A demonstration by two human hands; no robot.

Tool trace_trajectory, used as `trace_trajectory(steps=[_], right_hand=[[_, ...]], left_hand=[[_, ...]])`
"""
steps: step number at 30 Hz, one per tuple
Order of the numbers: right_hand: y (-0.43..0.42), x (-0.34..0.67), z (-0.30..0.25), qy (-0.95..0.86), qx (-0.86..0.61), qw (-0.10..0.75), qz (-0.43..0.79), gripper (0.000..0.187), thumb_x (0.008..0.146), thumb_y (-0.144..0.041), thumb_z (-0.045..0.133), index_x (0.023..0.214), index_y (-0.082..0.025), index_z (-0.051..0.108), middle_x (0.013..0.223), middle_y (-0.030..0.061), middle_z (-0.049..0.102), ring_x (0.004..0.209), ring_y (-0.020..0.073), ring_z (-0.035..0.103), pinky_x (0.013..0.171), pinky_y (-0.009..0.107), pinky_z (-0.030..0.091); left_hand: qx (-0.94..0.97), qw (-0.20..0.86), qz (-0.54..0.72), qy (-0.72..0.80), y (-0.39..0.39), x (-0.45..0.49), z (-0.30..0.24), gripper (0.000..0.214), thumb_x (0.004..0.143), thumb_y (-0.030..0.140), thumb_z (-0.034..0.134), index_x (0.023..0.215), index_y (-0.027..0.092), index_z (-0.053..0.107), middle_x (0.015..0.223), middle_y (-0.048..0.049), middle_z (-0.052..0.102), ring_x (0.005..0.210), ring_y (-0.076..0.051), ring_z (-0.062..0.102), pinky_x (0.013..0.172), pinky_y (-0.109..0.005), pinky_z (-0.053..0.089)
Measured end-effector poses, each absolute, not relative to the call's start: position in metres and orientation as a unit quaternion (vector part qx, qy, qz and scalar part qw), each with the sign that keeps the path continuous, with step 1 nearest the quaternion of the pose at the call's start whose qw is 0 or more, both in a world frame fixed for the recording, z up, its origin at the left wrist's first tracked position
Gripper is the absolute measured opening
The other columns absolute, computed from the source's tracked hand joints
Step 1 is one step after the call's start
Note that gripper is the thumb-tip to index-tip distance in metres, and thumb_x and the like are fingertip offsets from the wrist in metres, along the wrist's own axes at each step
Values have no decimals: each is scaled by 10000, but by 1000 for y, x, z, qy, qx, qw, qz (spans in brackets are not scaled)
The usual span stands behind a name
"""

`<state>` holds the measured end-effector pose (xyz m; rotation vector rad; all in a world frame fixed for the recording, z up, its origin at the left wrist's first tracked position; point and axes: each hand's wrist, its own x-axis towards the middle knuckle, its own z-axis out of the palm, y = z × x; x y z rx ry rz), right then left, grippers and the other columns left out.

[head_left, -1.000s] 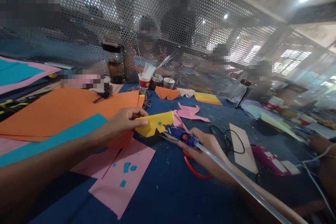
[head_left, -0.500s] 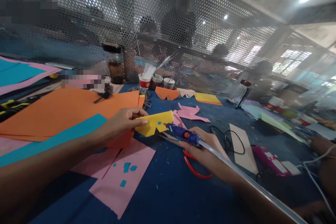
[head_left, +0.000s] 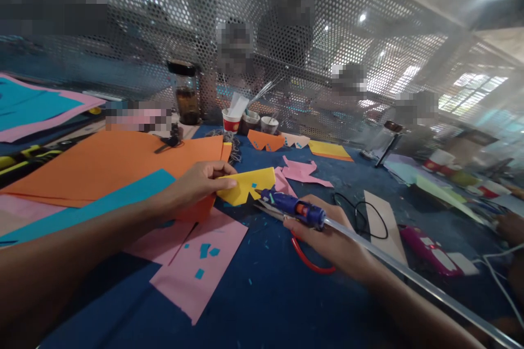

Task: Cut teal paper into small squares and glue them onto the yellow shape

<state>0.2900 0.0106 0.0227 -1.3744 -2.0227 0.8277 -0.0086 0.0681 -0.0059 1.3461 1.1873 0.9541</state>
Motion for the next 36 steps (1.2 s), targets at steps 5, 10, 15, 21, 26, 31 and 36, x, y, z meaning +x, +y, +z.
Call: trace_trajectory(steps=[5,10,15,21,26,31,36], right_hand=[[6,287,22,-806,-471,218,284,231,853,-396,746,978,-214,679,728,-26,649,597,123,539,550,235,390],[5,283,10,-850,-387,190,304,200,812,-234,735,1001,-212,674,789,-21,694,646,134,601,589,227,403],[0,277,2,-852,-366,145,345,200,817,-217,738,1012,-208,691,804,-17,727,692,154,663,597,216,413],[-8,268,-2,-862,-298,128,390,223,812,-261,744,1018,-204,679,778,-30,712,625,124,621,566,200,372],[-10,262,-2,-866,-296,94,392,241,817,-261,717,1048,-200,681,814,-4,734,653,141,641,599,212,388],[-11,260,-5,-871,-307,92,372,276,806,-233,715,1079,-207,681,795,-18,718,648,138,631,594,214,364],[-11,259,-5,-868,-310,89,377,240,826,-260,734,1053,-197,689,795,-11,720,653,137,637,601,212,375]], left_hand=[[556,528,408,496,72,-9,-11,310,691,402,854,874,195,712,831,-39,781,772,-216,717,729,-331,561],[564,527,405,490,70,-10,-10,254,747,377,828,905,208,722,867,-30,792,809,-211,730,771,-327,561],[565,524,405,492,69,-9,-7,277,706,364,847,886,193,726,846,-29,787,810,-213,719,768,-322,548],[573,513,399,499,66,-7,-3,270,710,377,820,868,186,712,832,-26,783,793,-210,712,748,-312,530],[572,513,403,498,65,-5,-3,262,721,382,813,871,193,712,813,-14,772,778,-207,707,734,-311,531],[580,510,401,493,65,-6,-3,275,742,408,804,888,195,710,826,-15,770,781,-210,710,738,-320,545],[580,508,400,496,66,-6,-4,290,739,425,806,879,193,703,810,-16,765,772,-212,708,721,-317,544]])
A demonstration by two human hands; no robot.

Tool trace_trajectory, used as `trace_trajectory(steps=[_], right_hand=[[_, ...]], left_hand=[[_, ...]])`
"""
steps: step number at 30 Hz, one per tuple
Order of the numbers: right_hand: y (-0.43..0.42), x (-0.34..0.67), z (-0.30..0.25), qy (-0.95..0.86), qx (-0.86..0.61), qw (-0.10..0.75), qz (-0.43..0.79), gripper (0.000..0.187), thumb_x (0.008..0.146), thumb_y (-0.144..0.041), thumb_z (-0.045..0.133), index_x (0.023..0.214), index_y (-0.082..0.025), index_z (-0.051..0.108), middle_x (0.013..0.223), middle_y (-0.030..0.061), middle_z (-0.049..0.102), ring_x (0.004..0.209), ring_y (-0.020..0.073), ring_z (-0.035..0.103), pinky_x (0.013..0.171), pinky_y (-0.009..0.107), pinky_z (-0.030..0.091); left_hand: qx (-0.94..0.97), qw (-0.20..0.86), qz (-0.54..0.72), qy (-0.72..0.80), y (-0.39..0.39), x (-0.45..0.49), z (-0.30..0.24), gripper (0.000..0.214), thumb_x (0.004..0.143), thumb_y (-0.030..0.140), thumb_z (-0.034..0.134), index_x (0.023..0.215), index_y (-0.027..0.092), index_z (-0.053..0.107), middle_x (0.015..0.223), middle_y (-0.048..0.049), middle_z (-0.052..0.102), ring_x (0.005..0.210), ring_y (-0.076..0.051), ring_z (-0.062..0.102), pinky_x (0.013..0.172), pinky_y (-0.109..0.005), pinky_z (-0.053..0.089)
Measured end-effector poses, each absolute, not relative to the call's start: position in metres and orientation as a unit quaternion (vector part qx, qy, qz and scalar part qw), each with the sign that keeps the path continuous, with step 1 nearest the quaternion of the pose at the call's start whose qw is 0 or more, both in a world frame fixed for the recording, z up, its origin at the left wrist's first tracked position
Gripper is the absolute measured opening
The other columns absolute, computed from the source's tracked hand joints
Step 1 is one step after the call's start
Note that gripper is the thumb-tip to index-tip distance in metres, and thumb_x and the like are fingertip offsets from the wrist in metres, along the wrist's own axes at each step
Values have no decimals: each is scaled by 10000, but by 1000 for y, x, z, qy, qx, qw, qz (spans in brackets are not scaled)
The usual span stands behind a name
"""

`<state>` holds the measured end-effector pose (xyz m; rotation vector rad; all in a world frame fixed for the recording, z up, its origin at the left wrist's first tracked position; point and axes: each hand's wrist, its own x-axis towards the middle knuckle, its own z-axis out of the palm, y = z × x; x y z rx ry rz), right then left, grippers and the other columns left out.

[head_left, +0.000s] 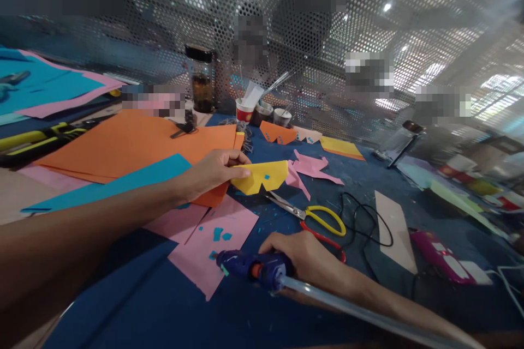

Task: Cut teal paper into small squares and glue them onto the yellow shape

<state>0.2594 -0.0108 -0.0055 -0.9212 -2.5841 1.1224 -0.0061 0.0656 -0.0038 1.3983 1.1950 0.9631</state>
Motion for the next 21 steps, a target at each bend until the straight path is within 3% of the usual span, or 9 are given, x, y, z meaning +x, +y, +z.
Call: trace_trajectory(steps=[7,12,21], right_hand=[[-12,259,1,-855,-324,135,381,207,817,-279,761,988,-200,679,728,-40,676,566,104,551,552,203,361],[-11,264,19,-834,-378,146,375,227,866,-395,755,951,-203,669,712,-40,646,570,104,526,527,202,369],[12,292,31,-820,-474,225,230,226,861,-381,751,996,-215,676,785,-4,722,648,152,626,609,239,443]], left_hand=[[579,509,402,494,65,-7,-3,278,748,407,801,888,186,709,823,-22,770,775,-205,707,724,-310,533],[576,514,399,495,67,-8,-5,289,706,403,820,872,191,716,840,-42,786,791,-223,720,744,-330,549],[561,524,395,505,68,-8,-3,308,669,434,830,824,201,701,775,-15,738,721,-193,677,652,-286,507]])
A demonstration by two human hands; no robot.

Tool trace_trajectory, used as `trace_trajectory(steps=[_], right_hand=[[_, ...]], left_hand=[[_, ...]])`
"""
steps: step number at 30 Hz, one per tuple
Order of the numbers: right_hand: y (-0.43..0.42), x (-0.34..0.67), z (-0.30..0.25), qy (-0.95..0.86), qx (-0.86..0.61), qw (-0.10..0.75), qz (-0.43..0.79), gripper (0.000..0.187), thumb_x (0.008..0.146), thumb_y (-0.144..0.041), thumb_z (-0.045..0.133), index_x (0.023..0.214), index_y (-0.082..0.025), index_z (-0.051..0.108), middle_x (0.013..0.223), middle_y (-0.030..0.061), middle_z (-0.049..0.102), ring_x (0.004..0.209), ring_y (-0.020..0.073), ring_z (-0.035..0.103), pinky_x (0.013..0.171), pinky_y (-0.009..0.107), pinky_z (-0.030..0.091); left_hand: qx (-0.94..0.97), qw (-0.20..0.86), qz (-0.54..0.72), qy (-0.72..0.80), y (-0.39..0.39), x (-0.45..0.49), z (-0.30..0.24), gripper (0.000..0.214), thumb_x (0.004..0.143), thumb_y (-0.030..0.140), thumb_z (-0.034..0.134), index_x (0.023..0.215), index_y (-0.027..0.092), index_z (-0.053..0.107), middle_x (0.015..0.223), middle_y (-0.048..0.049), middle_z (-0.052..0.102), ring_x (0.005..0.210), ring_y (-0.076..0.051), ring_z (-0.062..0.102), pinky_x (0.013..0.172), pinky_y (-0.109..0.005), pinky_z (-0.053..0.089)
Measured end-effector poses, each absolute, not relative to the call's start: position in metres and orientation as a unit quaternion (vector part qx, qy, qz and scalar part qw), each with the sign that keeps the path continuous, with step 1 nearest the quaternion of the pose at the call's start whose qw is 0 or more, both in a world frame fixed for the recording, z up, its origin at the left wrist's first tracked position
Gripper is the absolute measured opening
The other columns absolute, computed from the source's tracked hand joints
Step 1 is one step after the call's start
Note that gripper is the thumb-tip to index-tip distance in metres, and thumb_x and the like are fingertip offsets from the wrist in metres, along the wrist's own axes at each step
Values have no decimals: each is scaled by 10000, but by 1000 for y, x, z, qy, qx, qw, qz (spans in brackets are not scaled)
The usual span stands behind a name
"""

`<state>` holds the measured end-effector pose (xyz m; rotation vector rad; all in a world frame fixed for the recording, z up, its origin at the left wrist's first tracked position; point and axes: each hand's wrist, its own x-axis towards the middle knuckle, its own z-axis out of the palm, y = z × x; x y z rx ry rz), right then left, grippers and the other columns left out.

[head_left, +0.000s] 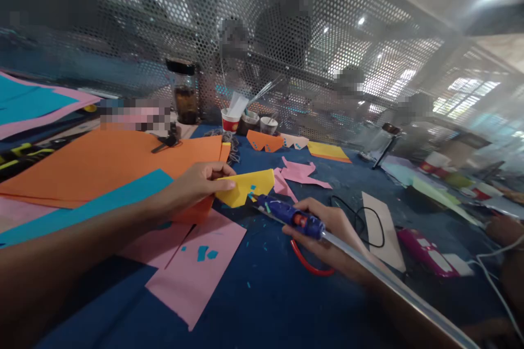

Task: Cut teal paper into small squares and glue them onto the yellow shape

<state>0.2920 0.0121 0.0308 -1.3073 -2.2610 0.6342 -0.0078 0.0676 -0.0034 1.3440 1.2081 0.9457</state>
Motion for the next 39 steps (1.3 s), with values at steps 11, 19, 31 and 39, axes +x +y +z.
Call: trace_trajectory(steps=[11,19,31,39], right_hand=[[18,304,26,-847,-458,218,160,191,896,-291,680,1074,-230,650,812,-17,726,628,143,600,616,241,374],[23,306,16,-863,-435,229,118,300,798,-202,693,1093,-227,647,784,-16,716,588,143,571,608,241,348],[23,307,15,-867,-440,212,96,355,772,-159,748,1104,-240,653,794,-21,723,630,153,616,617,235,349],[23,305,15,-865,-450,201,92,360,779,-184,766,1119,-241,658,786,-22,730,612,156,620,616,240,359]], left_hand=[[549,538,394,504,64,-7,3,312,678,415,841,859,197,710,776,2,736,723,-175,674,650,-257,504],[544,558,396,486,67,-11,-3,274,707,372,856,863,201,709,782,27,737,736,-140,683,662,-214,513],[549,555,395,483,65,-11,-1,271,736,387,840,873,193,709,804,13,741,741,-135,684,667,-212,515],[553,547,390,493,65,-11,-1,314,711,410,852,886,190,712,820,4,749,763,-149,690,687,-225,520]])
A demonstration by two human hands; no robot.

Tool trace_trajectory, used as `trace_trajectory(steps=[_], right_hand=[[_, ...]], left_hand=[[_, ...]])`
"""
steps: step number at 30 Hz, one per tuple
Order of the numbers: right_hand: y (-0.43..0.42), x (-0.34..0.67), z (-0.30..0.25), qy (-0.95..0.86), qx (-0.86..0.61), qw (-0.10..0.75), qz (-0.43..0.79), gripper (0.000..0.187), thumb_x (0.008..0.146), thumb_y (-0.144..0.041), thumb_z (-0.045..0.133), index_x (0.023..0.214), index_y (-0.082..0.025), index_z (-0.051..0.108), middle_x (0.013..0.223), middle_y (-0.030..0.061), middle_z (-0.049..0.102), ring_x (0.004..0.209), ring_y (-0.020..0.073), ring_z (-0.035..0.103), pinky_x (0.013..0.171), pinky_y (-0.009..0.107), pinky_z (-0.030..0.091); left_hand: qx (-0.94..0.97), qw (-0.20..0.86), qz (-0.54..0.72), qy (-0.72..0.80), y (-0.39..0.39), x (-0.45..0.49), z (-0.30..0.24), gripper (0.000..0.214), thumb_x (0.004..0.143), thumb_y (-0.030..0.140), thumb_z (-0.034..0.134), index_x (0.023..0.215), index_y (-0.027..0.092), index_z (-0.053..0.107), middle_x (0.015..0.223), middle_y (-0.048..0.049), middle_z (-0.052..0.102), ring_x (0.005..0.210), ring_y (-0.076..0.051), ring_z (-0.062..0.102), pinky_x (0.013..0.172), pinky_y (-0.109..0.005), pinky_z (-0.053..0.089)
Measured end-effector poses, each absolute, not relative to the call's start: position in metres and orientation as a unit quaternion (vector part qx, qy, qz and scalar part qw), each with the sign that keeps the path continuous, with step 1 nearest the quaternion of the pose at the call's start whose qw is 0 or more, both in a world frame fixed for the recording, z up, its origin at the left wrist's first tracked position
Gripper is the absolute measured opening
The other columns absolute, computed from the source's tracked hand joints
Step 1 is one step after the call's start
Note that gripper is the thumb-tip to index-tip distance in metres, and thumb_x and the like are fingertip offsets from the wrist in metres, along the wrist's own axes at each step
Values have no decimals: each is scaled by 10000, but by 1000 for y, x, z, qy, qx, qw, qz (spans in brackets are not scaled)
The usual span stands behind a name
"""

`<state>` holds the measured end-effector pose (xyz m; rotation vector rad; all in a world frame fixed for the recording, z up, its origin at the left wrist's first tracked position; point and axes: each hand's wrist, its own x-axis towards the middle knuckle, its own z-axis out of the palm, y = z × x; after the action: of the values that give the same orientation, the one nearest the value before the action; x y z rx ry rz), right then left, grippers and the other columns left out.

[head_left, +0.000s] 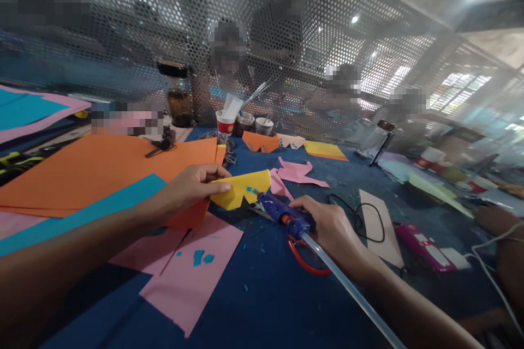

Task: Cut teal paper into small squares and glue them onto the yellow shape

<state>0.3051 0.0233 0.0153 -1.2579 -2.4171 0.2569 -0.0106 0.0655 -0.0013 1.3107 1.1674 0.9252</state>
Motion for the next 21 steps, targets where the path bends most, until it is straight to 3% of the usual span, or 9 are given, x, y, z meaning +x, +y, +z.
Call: trace_trajectory(steps=[21], right_hand=[[20,305,20,-869,-448,186,99,283,880,-154,668,1140,-260,631,990,3,786,844,204,747,704,270,425]], left_hand=[[576,520,384,501,70,-14,-7,328,708,446,842,894,210,710,832,-9,770,781,-191,713,682,-262,538]])
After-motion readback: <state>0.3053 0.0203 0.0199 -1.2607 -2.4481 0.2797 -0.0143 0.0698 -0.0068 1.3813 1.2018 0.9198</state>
